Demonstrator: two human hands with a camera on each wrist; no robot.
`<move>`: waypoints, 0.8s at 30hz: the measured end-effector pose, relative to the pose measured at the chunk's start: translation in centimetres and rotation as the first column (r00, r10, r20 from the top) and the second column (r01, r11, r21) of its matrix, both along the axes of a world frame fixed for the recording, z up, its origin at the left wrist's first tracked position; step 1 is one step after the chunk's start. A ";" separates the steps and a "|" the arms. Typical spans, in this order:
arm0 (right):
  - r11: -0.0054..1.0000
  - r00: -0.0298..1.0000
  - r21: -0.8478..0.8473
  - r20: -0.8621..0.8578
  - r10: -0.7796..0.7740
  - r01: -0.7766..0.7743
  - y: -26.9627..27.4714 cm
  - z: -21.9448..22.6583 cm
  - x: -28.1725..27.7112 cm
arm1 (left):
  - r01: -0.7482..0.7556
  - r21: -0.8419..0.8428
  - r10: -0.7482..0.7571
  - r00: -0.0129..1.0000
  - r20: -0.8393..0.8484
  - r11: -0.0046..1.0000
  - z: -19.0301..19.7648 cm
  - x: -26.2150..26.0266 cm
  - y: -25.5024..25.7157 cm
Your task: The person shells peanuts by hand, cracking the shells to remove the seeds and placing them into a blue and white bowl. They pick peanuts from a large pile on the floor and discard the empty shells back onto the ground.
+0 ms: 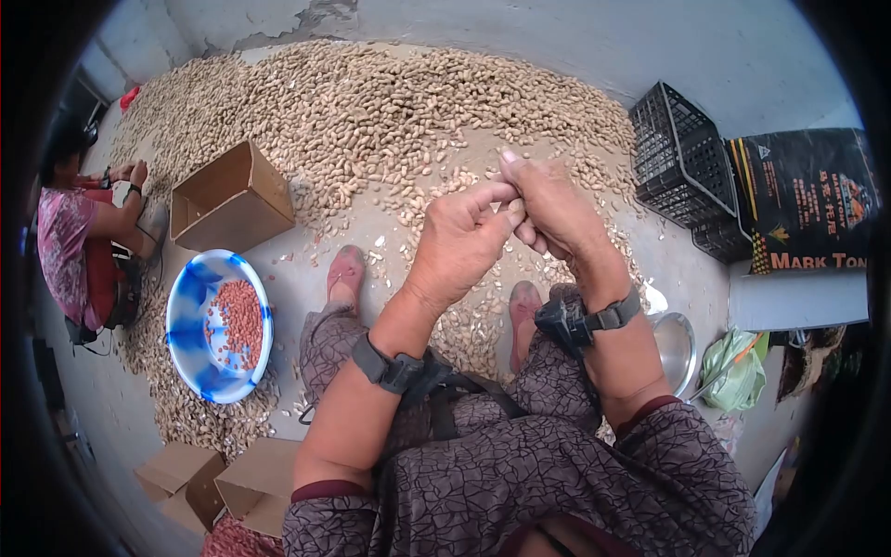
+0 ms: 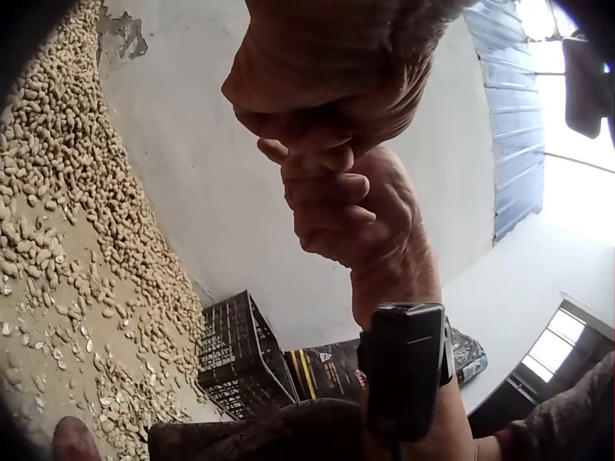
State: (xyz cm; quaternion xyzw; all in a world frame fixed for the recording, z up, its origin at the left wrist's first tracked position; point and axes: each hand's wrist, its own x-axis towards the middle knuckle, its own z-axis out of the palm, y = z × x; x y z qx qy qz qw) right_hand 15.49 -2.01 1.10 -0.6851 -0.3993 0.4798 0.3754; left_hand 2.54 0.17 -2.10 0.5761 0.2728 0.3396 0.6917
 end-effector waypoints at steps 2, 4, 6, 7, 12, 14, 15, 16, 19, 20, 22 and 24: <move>0.999 0.997 0.018 -0.071 0.028 -0.027 0.0 -0.1 -0.1 | -0.024 0.009 0.024 1.000 0.008 1.000 -0.3 0.0 0.2; 0.998 0.982 0.063 -0.187 0.039 -0.028 -0.2 0.0 -0.2 | -0.015 -0.205 0.040 0.992 0.119 0.979 -0.4 -0.3 0.5; 0.993 0.952 0.112 -0.299 0.060 -0.027 -0.4 0.4 -0.1 | 0.013 -0.280 0.052 0.974 0.222 0.960 -0.4 -0.5 0.8; 0.986 0.954 0.154 -0.280 0.104 -0.063 -0.5 0.7 0.0 | 0.051 -0.354 0.070 0.944 0.321 0.934 -0.5 -0.5 1.0; 0.974 0.961 0.205 -0.240 0.140 -0.091 -0.7 1.5 -0.6 | 0.005 -0.430 0.164 0.920 0.356 0.903 -1.2 -0.2 0.9; 0.974 0.973 0.206 -0.188 0.132 -0.093 -0.7 1.5 -0.5 | -0.005 -0.473 0.186 0.923 0.337 0.881 -1.3 -0.2 0.9; 0.975 0.983 0.203 -0.135 0.125 -0.096 -0.7 1.4 -0.5 | 0.048 -0.463 0.156 0.907 0.392 0.885 -1.5 -0.2 1.0; 0.974 0.983 0.204 -0.136 0.124 -0.095 -0.7 1.3 -0.4 | 0.101 -0.451 0.126 0.886 0.445 0.887 -1.5 -0.3 1.0; 0.970 0.985 0.237 -0.148 0.093 -0.056 -0.8 1.1 -0.1 | 0.170 -0.456 0.095 0.859 0.503 0.874 -0.7 -0.8 0.9; 0.962 0.988 0.266 -0.122 0.096 -0.060 -0.9 1.1 -0.1 | 0.172 -0.453 0.090 0.860 0.502 0.875 -0.8 -0.9 1.0; 0.953 0.991 0.296 -0.097 0.097 -0.065 -0.9 1.1 -0.2 | 0.235 -0.444 0.063 0.826 0.560 0.865 -0.9 -1.1 1.1; 0.961 0.991 0.270 -0.092 0.092 -0.064 -0.9 0.9 -0.3 | 0.218 -0.418 0.057 0.831 0.553 0.882 -1.1 -1.1 1.3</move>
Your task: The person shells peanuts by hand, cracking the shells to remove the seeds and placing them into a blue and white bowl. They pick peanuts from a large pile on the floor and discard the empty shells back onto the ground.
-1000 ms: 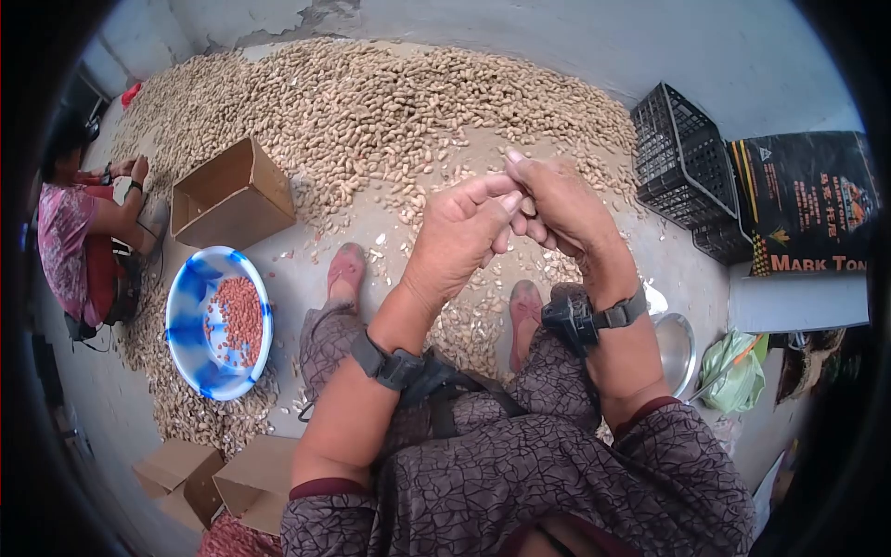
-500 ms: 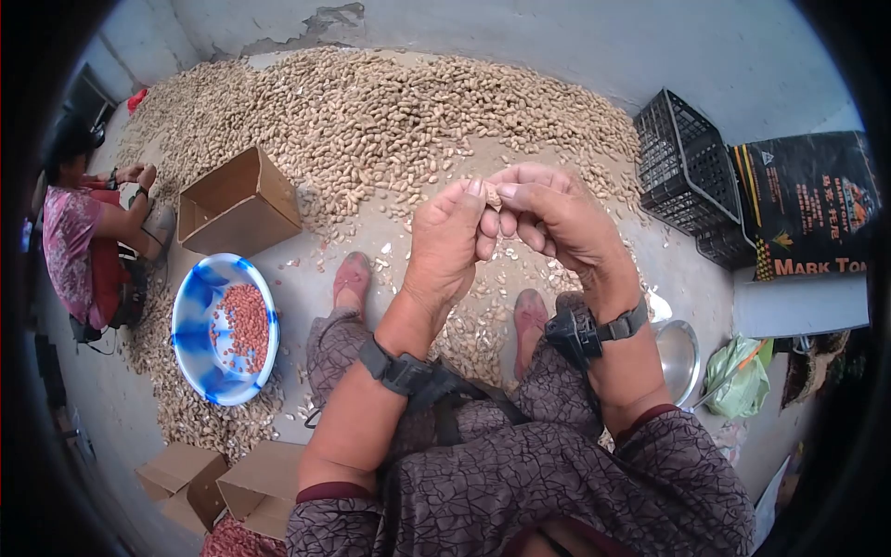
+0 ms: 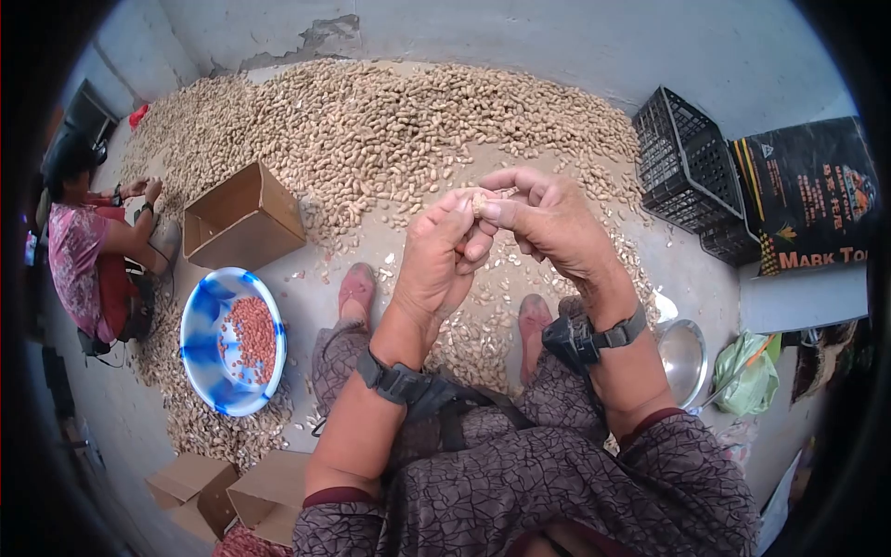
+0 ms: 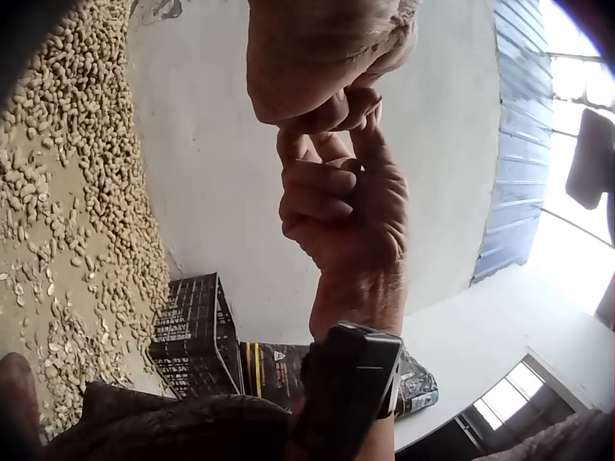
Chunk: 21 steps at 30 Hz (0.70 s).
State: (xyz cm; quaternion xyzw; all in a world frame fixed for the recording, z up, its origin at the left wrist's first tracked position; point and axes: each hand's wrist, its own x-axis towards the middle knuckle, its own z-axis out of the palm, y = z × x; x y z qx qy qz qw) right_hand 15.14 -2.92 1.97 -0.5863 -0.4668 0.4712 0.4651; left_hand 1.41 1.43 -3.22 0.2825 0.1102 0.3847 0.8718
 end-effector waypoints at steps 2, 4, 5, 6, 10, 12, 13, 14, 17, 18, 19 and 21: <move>1.000 0.999 -0.007 -0.049 0.012 -0.012 0.0 0.2 -0.1 | -0.012 0.033 0.012 1.000 -0.008 0.999 -0.2 0.1 0.1; 0.999 0.995 -0.015 -0.095 0.028 -0.029 -0.1 0.3 -0.3 | -0.032 0.109 0.039 0.997 -0.070 0.994 -0.3 0.3 0.2; 0.999 0.994 -0.018 -0.104 0.045 -0.048 -0.1 0.2 -0.4 | -0.032 0.110 0.040 0.997 -0.070 0.993 -0.2 0.4 0.2; 0.998 0.992 -0.022 -0.113 0.063 -0.066 -0.1 0.0 -0.4 | -0.044 0.111 0.056 0.993 -0.108 0.993 -0.1 0.6 0.1; 0.994 0.982 -0.011 -0.157 0.107 -0.110 0.0 -0.3 -0.3 | -0.043 0.085 0.052 0.992 -0.115 0.996 0.3 0.9 -0.2; 0.988 0.961 -0.025 -0.240 0.139 -0.150 0.1 -0.3 -0.2 | -0.026 0.086 0.037 0.990 -0.134 0.996 0.8 0.8 -0.4; 0.988 0.961 -0.024 -0.240 0.139 -0.150 0.1 -0.4 -0.2 | -0.010 0.086 0.023 0.988 -0.153 0.996 1.0 0.7 -0.5; 0.989 0.950 -0.033 -0.285 0.126 -0.141 0.1 -0.5 -0.2 | -0.010 0.087 0.023 0.988 -0.153 0.996 0.9 0.6 -0.5; 0.993 0.932 -0.021 -0.349 0.100 -0.115 0.0 -0.5 -0.7 | 0.019 0.113 -0.007 0.994 -0.105 0.993 0.5 0.6 -0.4; 0.995 0.926 -0.001 -0.368 0.091 -0.098 -0.1 -0.5 -0.9 | -0.019 0.140 0.037 0.991 -0.126 0.990 0.5 0.8 -0.6; 0.995 0.925 -0.001 -0.368 0.092 -0.099 0.0 -0.6 -0.8 | -0.056 0.167 0.081 0.986 -0.145 0.984 0.4 1.0 -0.7; 0.997 0.931 0.021 -0.357 0.073 -0.070 0.0 -0.9 -0.8 | -0.075 0.170 0.099 0.986 -0.134 0.983 0.5 1.1 -0.9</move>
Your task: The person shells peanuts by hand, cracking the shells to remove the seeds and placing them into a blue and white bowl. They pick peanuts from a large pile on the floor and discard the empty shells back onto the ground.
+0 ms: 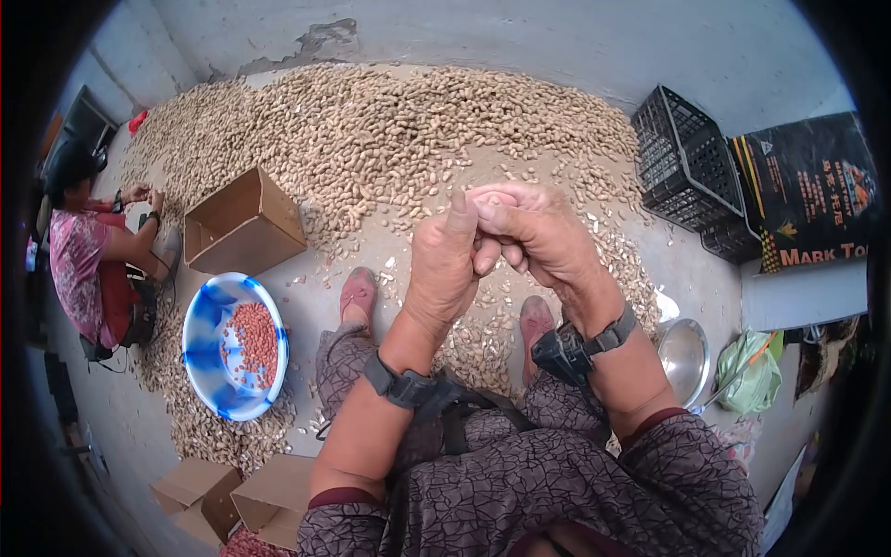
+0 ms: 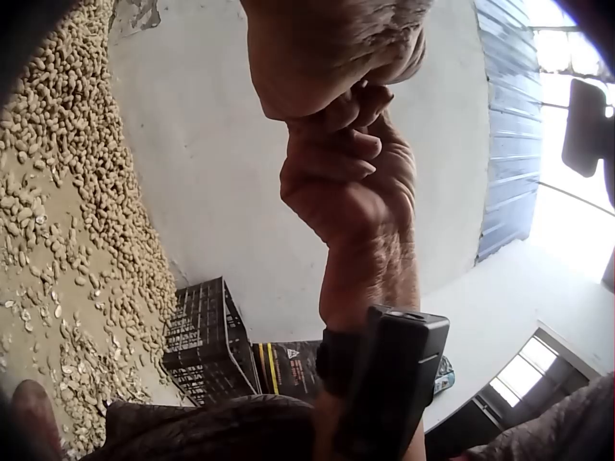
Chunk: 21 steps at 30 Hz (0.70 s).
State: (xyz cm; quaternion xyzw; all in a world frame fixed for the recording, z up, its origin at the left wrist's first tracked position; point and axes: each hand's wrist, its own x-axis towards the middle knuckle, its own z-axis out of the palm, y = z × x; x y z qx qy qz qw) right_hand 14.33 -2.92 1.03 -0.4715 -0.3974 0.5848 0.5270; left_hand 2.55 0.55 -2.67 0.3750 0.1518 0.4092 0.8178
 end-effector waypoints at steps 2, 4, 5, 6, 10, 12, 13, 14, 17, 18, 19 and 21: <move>1.000 1.000 0.012 0.011 -0.018 0.017 -0.1 0.3 -0.4 | -0.018 0.005 0.018 1.000 0.011 1.000 0.2 0.1 -0.1; 0.999 0.999 0.022 0.020 -0.034 0.033 0.0 0.2 -0.8 | -0.056 0.004 0.056 0.998 -0.040 0.998 0.4 0.0 -0.2; 0.999 0.999 0.028 0.010 -0.044 0.043 0.1 0.0 -0.9 | -0.058 0.002 0.058 0.997 -0.041 0.998 0.5 -0.1 -0.3; 0.998 0.999 0.036 0.000 -0.054 0.054 0.2 -0.2 -0.9 | -0.061 -0.004 0.061 0.997 -0.049 0.998 0.6 -0.2 -0.3; 0.996 0.994 0.034 0.066 -0.085 0.083 0.2 -0.3 -1.0 | -0.054 -0.033 0.052 0.997 -0.059 0.998 0.5 -0.1 -0.2; 0.999 0.992 0.013 0.119 -0.039 0.038 0.3 0.4 -1.0 | -0.022 -0.073 0.022 1.000 0.002 0.997 0.4 -0.4 0.0; 0.999 0.992 0.014 0.119 -0.039 0.038 0.3 0.3 -0.9 | 0.014 -0.110 -0.007 0.998 0.065 0.994 0.4 -0.6 0.1; 1.000 0.991 0.017 0.130 -0.027 0.025 0.4 0.2 -0.8 | 0.015 -0.108 -0.008 0.998 0.065 0.994 0.1 -0.6 0.2; 0.999 0.981 0.023 0.190 -0.029 0.025 0.5 0.3 -0.8 | 0.057 -0.147 -0.039 0.992 0.124 0.988 -0.5 -0.6 0.5; 0.999 0.971 0.025 0.235 -0.043 0.038 0.5 0.5 -0.8 | 0.032 -0.156 -0.018 0.996 0.091 0.987 -0.1 -0.6 0.6; 0.999 0.971 0.025 0.237 -0.040 0.035 0.5 0.7 -1.0 | 0.005 -0.165 0.004 0.998 0.057 0.986 0.1 -0.6 0.6; 0.985 0.923 -0.002 0.350 -0.162 0.174 0.6 1.2 -1.3 | -0.049 -0.108 0.057 0.996 0.069 0.993 -0.3 -0.5 0.7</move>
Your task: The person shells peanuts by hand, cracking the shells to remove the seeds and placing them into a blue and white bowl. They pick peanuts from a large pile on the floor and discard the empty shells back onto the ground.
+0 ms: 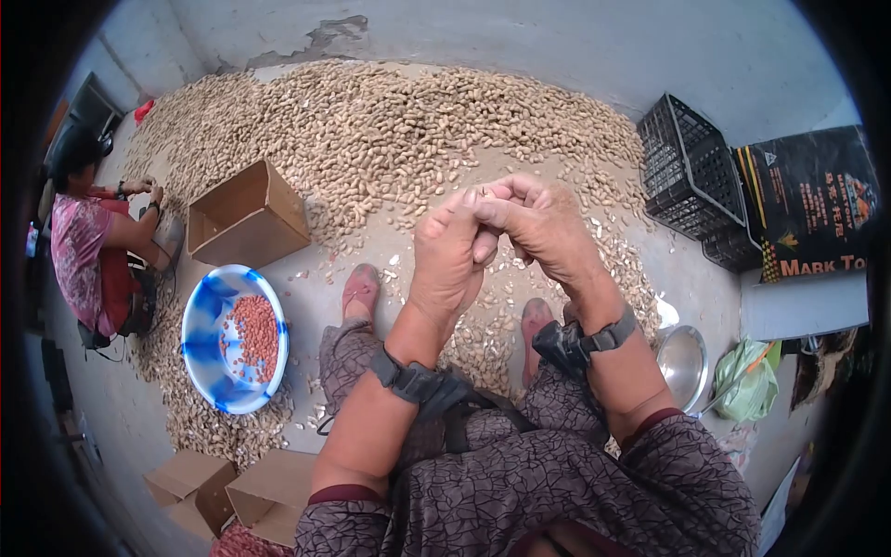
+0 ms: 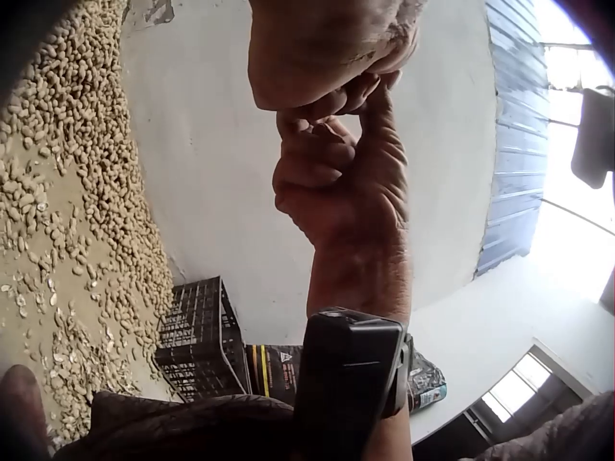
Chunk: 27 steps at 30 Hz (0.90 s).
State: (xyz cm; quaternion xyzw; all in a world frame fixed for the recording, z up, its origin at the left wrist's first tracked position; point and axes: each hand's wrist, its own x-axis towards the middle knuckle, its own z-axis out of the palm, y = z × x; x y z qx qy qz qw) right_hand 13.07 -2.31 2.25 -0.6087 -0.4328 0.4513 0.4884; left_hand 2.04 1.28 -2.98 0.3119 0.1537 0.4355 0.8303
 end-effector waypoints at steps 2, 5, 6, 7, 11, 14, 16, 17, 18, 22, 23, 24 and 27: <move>0.999 1.000 0.048 -0.017 -0.008 0.009 0.3 -0.7 0.6 | -0.055 0.059 0.055 0.998 0.014 0.997 0.1 0.2 0.0; 0.998 0.998 0.066 -0.068 0.013 -0.009 0.5 -1.0 1.0 | -0.203 0.130 0.222 0.962 -0.159 0.971 0.4 0.6 -0.4; 0.999 0.994 0.039 -0.105 0.040 -0.036 0.5 -1.0 1.0 | -0.224 0.253 0.280 0.937 -0.210 0.941 0.1 0.7 -0.5; 0.999 0.994 0.037 -0.104 0.042 -0.039 0.6 -1.1 0.9 | -0.233 0.373 0.340 0.906 -0.253 0.898 -0.1 0.9 -0.5; 0.997 0.962 0.028 -0.262 0.079 -0.074 0.7 -1.3 0.9 | -0.272 0.348 0.363 0.904 -0.228 0.897 -0.4 1.1 -0.7; 0.997 0.957 0.053 -0.283 0.066 -0.053 0.8 -1.5 0.4 | -0.301 0.318 0.389 0.883 -0.264 0.899 -0.5 1.3 -0.8; 0.997 0.961 0.075 -0.271 0.053 -0.034 0.9 -1.7 0.0 | -0.330 0.335 0.436 0.840 -0.323 0.883 -0.5 1.4 -0.9; 0.996 0.965 0.088 -0.261 0.039 -0.017 1.0 -1.9 -0.2 | -0.332 0.333 0.438 0.839 -0.323 0.882 -0.8 1.5 -0.8; 0.995 0.968 0.101 -0.250 0.025 0.000 1.0 -2.0 -0.4 | -0.359 0.323 0.454 0.840 -0.297 0.876 -1.2 1.7 -0.7; 0.994 0.989 0.106 -0.148 -0.009 0.025 1.1 -2.4 -0.9 | -0.394 0.215 0.442 0.855 -0.271 0.893 -1.3 1.8 -0.7; 0.988 0.994 0.153 -0.111 -0.020 0.037 1.2 -2.9 -0.9 | -0.397 0.214 0.444 0.854 -0.271 0.893 -1.3 1.8 -0.7; 0.979 0.997 0.200 -0.075 -0.033 0.048 1.3 -3.3 -0.9 | -0.400 0.196 0.442 0.853 -0.279 0.895 -1.4 1.8 -0.7; 0.972 0.996 0.221 0.006 -0.085 0.081 1.4 -3.6 -1.4 | -0.410 0.164 0.441 0.847 -0.296 0.898 -1.5 1.7 -0.7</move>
